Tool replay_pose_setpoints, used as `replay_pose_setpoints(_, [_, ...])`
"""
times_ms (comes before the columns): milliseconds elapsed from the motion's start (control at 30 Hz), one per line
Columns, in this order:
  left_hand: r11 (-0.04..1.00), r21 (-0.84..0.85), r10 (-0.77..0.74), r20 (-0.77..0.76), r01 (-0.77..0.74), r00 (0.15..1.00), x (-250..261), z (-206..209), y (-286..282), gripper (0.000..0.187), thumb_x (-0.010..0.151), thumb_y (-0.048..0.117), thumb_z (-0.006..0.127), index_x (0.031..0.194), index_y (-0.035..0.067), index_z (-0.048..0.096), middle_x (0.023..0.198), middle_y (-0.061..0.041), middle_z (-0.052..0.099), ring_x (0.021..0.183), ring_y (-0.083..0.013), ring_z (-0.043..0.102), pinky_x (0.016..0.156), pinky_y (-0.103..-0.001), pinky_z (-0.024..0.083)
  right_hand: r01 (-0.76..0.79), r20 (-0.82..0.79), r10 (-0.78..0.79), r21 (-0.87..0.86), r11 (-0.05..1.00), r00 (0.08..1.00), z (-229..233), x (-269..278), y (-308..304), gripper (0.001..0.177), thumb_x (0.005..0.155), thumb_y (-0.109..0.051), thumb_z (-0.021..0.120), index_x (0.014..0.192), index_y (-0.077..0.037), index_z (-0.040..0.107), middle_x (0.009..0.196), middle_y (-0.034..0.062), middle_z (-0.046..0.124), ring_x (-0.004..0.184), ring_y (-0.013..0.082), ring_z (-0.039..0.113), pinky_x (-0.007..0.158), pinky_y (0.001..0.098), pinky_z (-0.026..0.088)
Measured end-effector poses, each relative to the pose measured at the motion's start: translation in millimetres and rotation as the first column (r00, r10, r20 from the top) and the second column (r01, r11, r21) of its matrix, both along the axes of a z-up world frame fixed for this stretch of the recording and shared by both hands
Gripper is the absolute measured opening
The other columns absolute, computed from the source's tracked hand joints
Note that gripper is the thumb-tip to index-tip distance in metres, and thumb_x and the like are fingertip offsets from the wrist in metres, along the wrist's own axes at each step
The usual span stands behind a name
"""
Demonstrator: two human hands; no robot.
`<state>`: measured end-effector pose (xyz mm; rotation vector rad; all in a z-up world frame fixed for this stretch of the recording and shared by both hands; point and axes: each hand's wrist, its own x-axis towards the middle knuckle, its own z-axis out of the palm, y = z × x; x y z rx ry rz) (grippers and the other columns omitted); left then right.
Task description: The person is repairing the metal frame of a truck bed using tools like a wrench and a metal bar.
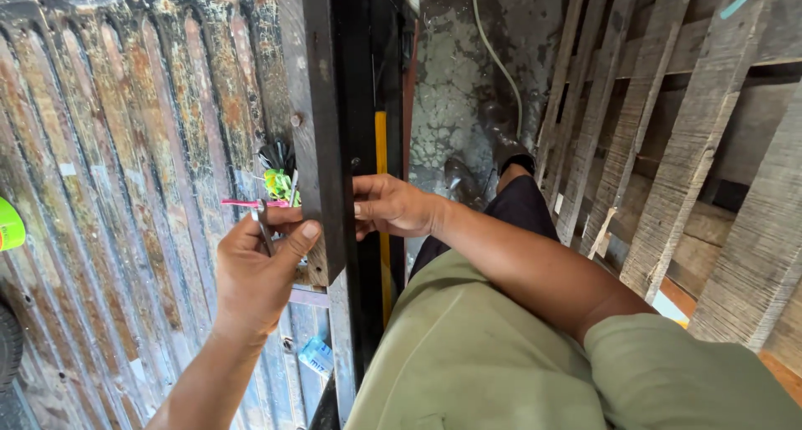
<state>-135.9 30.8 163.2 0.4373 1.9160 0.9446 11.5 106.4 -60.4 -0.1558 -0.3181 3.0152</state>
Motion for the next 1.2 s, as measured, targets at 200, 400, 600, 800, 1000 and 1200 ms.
replay_pose_setpoints(200, [0.981,-0.018,-0.188,-0.338,0.193,0.922,2,6,3,0.022,0.090,0.013,0.082,0.106,0.001,0.074,0.077,0.002,0.063,0.057,0.0005,0.036,0.049,-0.019,0.029,0.020,-0.029,-0.026,-0.187,0.982,0.999,-4,1,-4,0.025,0.104,-0.015,0.061,0.127,-0.005,0.060,0.114,0.0059,0.069,0.108,0.0225,0.067,0.097,0.0424,0.053])
replay_pose_setpoints(400, [0.964,-0.060,-0.259,-0.418,0.257,0.871,1,15,8,0.026,0.085,0.016,0.084,0.103,0.002,0.075,0.069,0.008,0.059,0.054,0.0021,0.033,0.047,-0.018,0.026,-0.031,0.017,0.037,-0.250,0.968,0.999,33,-3,13,0.044,0.091,-0.016,0.054,0.133,-0.005,0.061,0.117,0.0078,0.072,0.106,0.0213,0.069,0.097,0.0406,0.053])
replay_pose_setpoints(600, [0.976,0.008,-0.185,-0.488,0.216,0.853,-8,10,36,0.024,0.091,0.016,0.082,0.110,0.001,0.076,0.071,0.006,0.056,0.058,0.0028,0.035,0.050,-0.018,0.027,0.020,0.245,-0.055,0.144,0.989,0.968,24,19,36,0.036,0.099,-0.018,0.063,0.130,-0.001,0.062,0.106,0.0120,0.073,0.093,0.0247,0.073,0.084,0.0411,0.059])
replay_pose_setpoints(800, [0.923,0.097,-0.240,-0.610,0.372,0.755,-9,22,88,0.027,0.094,0.015,0.079,0.118,0.003,0.075,0.093,0.002,0.072,0.060,-0.0010,0.038,0.052,-0.020,0.033,0.314,0.395,-0.433,0.331,0.890,0.810,47,7,98,0.028,0.102,-0.021,0.061,0.127,-0.007,0.063,0.105,0.0087,0.071,0.088,0.0186,0.070,0.077,0.0348,0.059])
replay_pose_setpoints(1000, [0.844,-0.027,-0.385,-0.727,0.536,0.569,-12,30,110,0.018,0.095,0.014,0.080,0.110,0.004,0.078,0.090,-0.008,0.073,0.068,-0.0104,0.061,0.061,-0.026,0.047,0.188,0.146,-0.199,0.082,0.979,0.969,10,-21,118,0.024,0.103,-0.011,0.065,0.126,-0.009,0.061,0.109,0.0044,0.069,0.092,0.0173,0.069,0.082,0.0365,0.060])
replay_pose_setpoints(1200, [0.808,-0.028,-0.405,-0.753,0.589,0.519,-13,32,111,0.017,0.095,0.013,0.079,0.109,0.003,0.076,0.100,-0.012,0.076,0.087,-0.0196,0.075,0.073,-0.029,0.057,0.113,-0.021,-0.112,0.048,0.992,0.994,6,-32,112,0.028,0.099,-0.016,0.065,0.126,-0.008,0.064,0.105,0.0040,0.072,0.092,0.0175,0.069,0.076,0.0336,0.056])
